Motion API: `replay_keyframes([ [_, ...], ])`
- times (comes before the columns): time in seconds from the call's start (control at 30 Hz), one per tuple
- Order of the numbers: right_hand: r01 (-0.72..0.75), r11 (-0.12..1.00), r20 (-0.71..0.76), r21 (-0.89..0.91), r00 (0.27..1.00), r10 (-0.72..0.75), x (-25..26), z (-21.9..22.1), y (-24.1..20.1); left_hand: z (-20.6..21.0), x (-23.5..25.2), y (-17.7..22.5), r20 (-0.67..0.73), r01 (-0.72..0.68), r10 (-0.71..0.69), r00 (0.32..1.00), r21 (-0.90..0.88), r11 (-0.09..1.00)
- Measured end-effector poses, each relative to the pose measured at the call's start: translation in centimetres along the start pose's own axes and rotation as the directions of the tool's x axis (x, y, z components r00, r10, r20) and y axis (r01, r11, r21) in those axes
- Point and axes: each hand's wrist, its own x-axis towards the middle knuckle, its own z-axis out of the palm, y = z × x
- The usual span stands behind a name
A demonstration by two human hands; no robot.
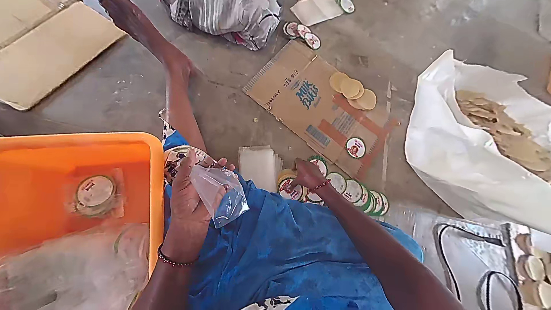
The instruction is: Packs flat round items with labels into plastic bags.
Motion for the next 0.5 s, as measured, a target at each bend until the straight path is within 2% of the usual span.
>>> replay_keyframes([
  [0.33, 0.135, 0.991, -0.018, 0.001, 0.991, -0.135, -5.8, 4.6, -1.1, -0.1, -1.0, 0.1, 0.057, -0.060, 0.058, 0.997, 0.029, 0.998],
  [0.5, 0.063, 0.996, 0.017, 0.060, 0.998, -0.064, -7.1, 5.8, -1.1, 0.3, -1.9, 0.1, 0.083, -0.084, 0.079, 0.993, 0.061, 0.995],
])
